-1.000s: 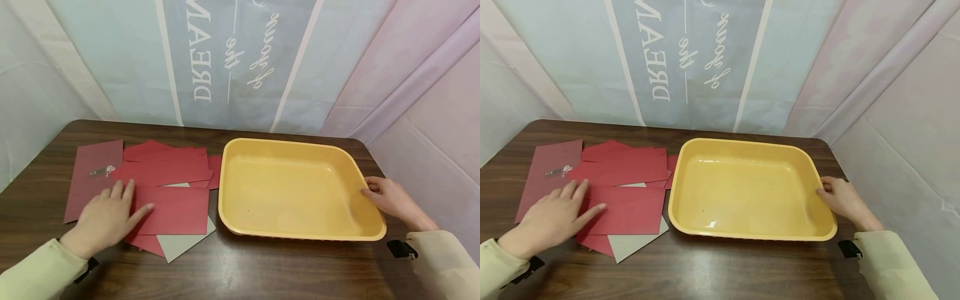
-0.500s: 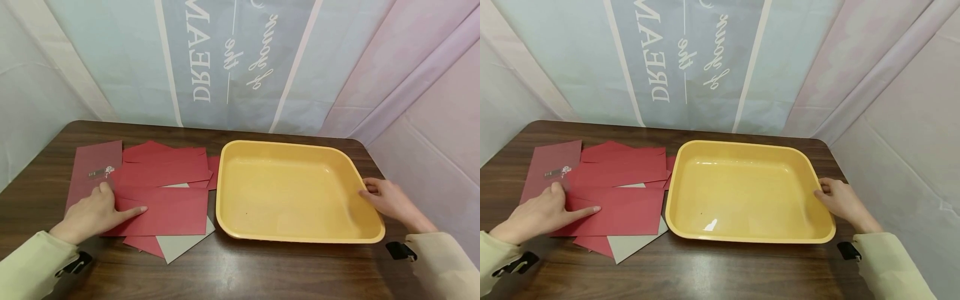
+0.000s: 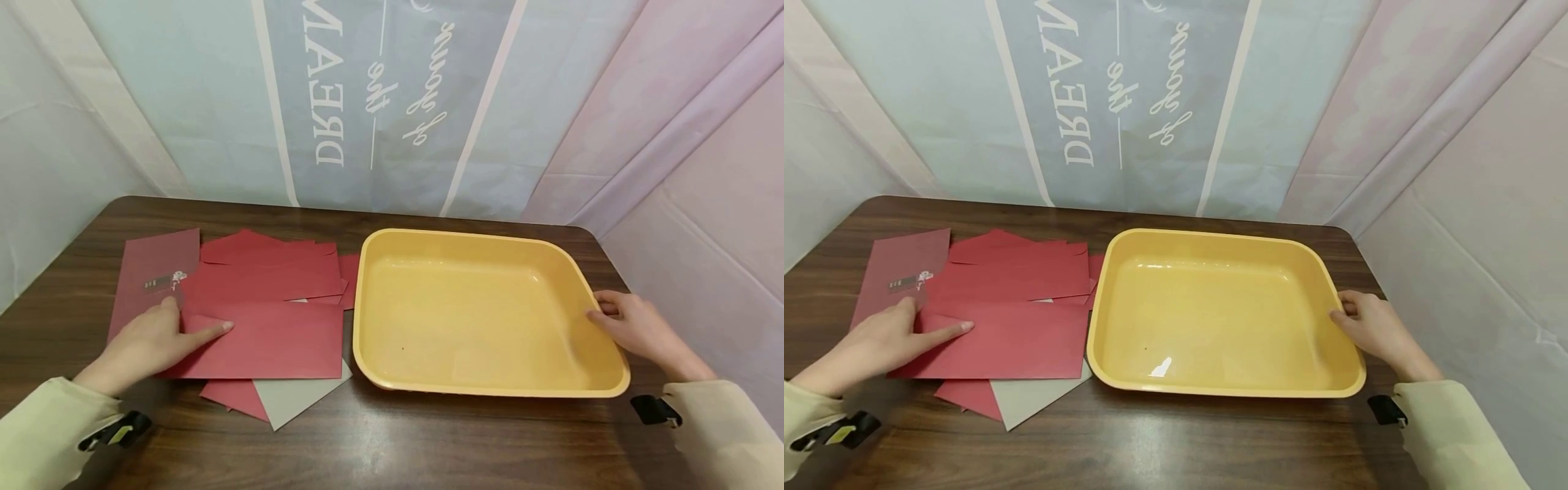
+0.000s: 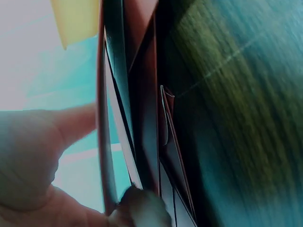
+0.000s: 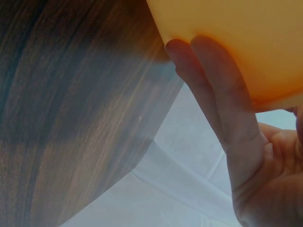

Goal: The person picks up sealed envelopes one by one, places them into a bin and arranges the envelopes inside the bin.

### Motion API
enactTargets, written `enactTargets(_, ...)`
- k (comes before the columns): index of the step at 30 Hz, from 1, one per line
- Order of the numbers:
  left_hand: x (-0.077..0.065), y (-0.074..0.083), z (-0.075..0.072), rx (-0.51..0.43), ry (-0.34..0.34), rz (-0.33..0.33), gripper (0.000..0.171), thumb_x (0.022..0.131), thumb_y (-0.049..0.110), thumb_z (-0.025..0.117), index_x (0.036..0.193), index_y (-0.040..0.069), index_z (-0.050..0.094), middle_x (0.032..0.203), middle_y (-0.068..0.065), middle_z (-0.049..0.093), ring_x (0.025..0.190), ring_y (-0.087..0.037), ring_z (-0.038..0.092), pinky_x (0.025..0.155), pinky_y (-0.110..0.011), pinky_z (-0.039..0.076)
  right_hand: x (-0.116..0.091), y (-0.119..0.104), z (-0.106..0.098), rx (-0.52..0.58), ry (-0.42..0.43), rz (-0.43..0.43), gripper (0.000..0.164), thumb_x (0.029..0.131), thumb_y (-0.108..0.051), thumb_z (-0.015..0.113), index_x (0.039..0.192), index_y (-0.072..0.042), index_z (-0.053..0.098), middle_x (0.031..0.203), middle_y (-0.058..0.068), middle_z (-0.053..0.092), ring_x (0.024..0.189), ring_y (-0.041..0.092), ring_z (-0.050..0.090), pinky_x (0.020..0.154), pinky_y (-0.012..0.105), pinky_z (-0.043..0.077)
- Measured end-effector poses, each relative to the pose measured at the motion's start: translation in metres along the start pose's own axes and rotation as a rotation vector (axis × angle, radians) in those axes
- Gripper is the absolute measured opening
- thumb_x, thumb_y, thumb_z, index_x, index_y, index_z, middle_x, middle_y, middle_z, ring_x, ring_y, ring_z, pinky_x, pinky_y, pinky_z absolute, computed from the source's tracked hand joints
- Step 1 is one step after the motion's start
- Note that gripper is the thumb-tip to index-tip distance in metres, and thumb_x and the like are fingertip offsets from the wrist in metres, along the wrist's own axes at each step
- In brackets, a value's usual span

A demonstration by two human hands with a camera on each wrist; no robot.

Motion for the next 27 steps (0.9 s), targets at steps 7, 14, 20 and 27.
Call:
enactTargets(7,0.004,-0.001,-0.003,-0.067,0.047,0.027,0.057,0.095,0.052,0.049,0.086,-0.003,0.041,0.066,-0.009,0.041,0.056,-0.019,0.042,0.051,-0.030,0.032,0.000,0.000,0.000,-0.001,0.003,-0.004,0.047,0.096,-0.016,0.056,0.125,0.021,0.047,0.108,0.036,0.062,0.089,0.043,0.066,0.076,0.052,0.052)
enactTargets(14,0.003,-0.001,-0.002,-0.199,0.028,0.032,0.047,0.104,0.038,0.034,0.099,-0.008,0.038,0.069,-0.009,0.041,0.058,-0.019,0.044,0.052,-0.031,0.033,-0.001,0.000,-0.001,0.007,0.004,0.002,0.047,0.096,-0.016,0.056,0.124,0.021,0.047,0.109,0.037,0.061,0.089,0.043,0.067,0.074,0.050,0.053)
enactTargets(20,0.005,0.000,-0.006,-0.251,0.039,0.011,0.045,0.105,0.031,0.025,0.110,-0.013,0.036,0.078,-0.016,0.046,0.065,-0.024,0.049,0.055,-0.032,0.038,0.000,0.001,-0.001,-0.005,0.009,-0.004,0.046,0.096,-0.016,0.056,0.124,0.020,0.049,0.107,0.035,0.063,0.087,0.040,0.068,0.071,0.045,0.054)
enactTargets(27,0.004,0.001,-0.011,-0.283,0.088,0.021,0.042,0.105,0.021,0.020,0.119,-0.016,0.035,0.098,-0.028,0.047,0.086,-0.035,0.047,0.067,-0.034,0.035,0.000,0.000,-0.001,-0.011,0.018,-0.013,0.046,0.095,-0.016,0.057,0.123,0.019,0.050,0.105,0.034,0.065,0.086,0.039,0.068,0.072,0.045,0.054)
Point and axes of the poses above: each hand's wrist, its own x-axis towards the middle knuckle, its own z-axis out of the palm, y = z × x, the point moved 8 cm from there along x, towards the middle knuckle
